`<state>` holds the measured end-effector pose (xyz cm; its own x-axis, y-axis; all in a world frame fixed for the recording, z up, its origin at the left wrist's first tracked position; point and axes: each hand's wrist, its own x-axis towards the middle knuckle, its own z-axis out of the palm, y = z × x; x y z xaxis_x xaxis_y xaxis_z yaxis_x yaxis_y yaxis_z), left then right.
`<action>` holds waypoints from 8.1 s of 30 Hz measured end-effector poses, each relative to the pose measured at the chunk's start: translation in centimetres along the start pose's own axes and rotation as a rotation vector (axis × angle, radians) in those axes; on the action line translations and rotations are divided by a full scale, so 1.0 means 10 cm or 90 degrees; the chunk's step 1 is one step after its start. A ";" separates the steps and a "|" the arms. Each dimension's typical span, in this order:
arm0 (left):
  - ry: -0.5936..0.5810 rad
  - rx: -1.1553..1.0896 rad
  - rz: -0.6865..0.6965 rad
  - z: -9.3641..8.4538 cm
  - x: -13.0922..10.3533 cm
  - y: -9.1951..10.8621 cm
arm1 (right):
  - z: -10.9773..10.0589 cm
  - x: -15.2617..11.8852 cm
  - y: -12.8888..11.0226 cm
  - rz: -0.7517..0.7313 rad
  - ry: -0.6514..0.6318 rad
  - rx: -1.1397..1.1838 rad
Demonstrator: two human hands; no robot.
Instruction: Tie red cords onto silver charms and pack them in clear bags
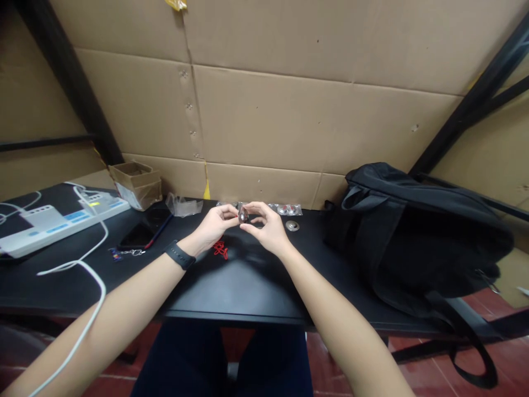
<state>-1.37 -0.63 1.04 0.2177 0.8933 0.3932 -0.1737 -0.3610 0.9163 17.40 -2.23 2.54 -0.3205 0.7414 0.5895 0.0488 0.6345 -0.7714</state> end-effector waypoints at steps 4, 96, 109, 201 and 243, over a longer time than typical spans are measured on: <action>0.010 0.089 0.074 0.00 0.00 0.03 | 0.00 0.00 0.01 0.009 -0.001 -0.010; 0.142 0.378 0.103 -0.04 0.00 0.08 | -0.43 0.08 0.08 -0.008 0.035 -0.432; 0.019 0.175 0.049 0.05 0.03 -0.09 | -0.04 0.01 0.16 0.076 0.047 -0.060; -0.463 0.762 0.052 0.03 -0.16 -0.07 | -0.55 0.04 0.29 0.190 -0.240 -0.477; -0.278 0.779 0.098 -0.15 -0.09 0.18 | -0.47 0.03 0.46 0.059 -0.200 -0.283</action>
<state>-3.34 -1.71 2.23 0.6057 0.7445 0.2809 0.7048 -0.6658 0.2449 21.97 1.92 0.33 -0.5595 0.7412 0.3709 0.4631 0.6508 -0.6017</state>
